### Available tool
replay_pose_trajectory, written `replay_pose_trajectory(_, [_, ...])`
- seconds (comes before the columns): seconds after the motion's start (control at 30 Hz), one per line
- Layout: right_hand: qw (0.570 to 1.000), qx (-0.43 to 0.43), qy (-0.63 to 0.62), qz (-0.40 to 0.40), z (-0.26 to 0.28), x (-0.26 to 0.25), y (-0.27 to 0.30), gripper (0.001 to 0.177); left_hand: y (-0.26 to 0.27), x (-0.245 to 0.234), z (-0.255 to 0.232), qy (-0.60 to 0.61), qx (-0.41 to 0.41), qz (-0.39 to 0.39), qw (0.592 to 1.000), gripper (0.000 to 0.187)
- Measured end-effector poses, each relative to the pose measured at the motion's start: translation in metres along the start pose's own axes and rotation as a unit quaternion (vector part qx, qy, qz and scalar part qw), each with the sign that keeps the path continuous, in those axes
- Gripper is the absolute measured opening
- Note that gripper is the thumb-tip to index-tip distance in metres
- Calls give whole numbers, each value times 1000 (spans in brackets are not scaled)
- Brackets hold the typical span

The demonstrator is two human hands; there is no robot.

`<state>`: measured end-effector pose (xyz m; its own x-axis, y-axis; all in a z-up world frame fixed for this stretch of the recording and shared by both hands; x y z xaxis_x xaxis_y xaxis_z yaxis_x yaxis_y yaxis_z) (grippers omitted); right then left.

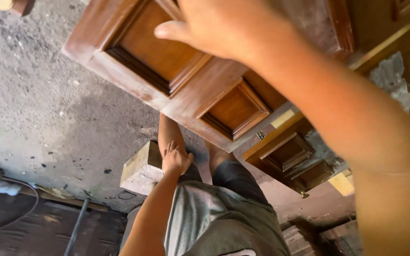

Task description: Sanding the recessed panels of wooden doors using a sanding block to prepare the surface for refinishing.

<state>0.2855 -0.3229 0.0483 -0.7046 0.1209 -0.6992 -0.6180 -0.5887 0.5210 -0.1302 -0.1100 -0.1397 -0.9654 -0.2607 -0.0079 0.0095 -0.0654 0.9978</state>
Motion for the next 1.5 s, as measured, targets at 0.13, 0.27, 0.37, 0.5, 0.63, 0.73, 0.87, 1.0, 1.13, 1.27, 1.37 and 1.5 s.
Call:
replay_pose_trajectory(0.13, [996, -36, -55, -63, -19, 39, 32, 96, -5, -2, -13, -12, 24, -37, 999, 74])
replay_pose_trajectory(0.27, [986, -59, 112, -111, -44, 113, 126, 118, -5, -8, -19, -73, 36, -38, 996, 77])
replay_pose_trajectory(0.37, [955, -95, 152, -236, -67, 178, 199, 107, -3, -15, -21, -67, 50, -79, 993, 69])
replay_pose_trajectory(0.5, [960, -82, 131, -233, -67, 206, 231, 105, -19, -10, -18, -55, 77, -112, 989, 63])
replay_pose_trajectory(0.63, [948, -89, 123, -279, -46, 157, 156, 108, -7, -20, -29, -108, 88, -143, 980, 61])
replay_pose_trajectory(0.73, [975, -98, 8, -199, -29, 105, 109, 112, 5, -30, -43, -126, 58, -88, 986, 71])
replay_pose_trajectory(0.87, [992, -61, -55, -98, -42, 110, 130, 110, 5, -32, -43, -99, 60, -106, 988, 66])
replay_pose_trajectory(1.0, [990, -74, -37, -116, -41, 114, 133, 110, 12, -36, -48, -93, 56, -95, 990, 71])
replay_pose_trajectory(1.13, [984, -102, -17, -142, -31, 80, 86, 107, 14, -36, -54, -135, 44, -77, 987, 75])
replay_pose_trajectory(1.27, [989, -88, -47, -108, -44, 101, 129, 109, 20, -45, -55, -127, 46, -75, 988, 74])
replay_pose_trajectory(1.37, [995, -40, -34, -88, -53, 130, 168, 109, 16, -50, -53, -118, 47, -74, 989, 72])
replay_pose_trajectory(1.5, [989, -53, -26, -137, -44, 116, 132, 116, 13, -43, -52, -129, 36, -58, 989, 76])
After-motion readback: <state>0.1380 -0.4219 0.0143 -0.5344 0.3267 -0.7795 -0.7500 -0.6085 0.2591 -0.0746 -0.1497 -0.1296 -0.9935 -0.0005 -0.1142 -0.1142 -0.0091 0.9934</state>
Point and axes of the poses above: each hand's wrist, its own y-axis away from the middle knuckle, its own x-axis out of the palm, z = x × y, the point moved 2 cm from there along -y, towards the middle knuckle, and after that the axes turned 9 degrees about -x, right-handed, at the moved point
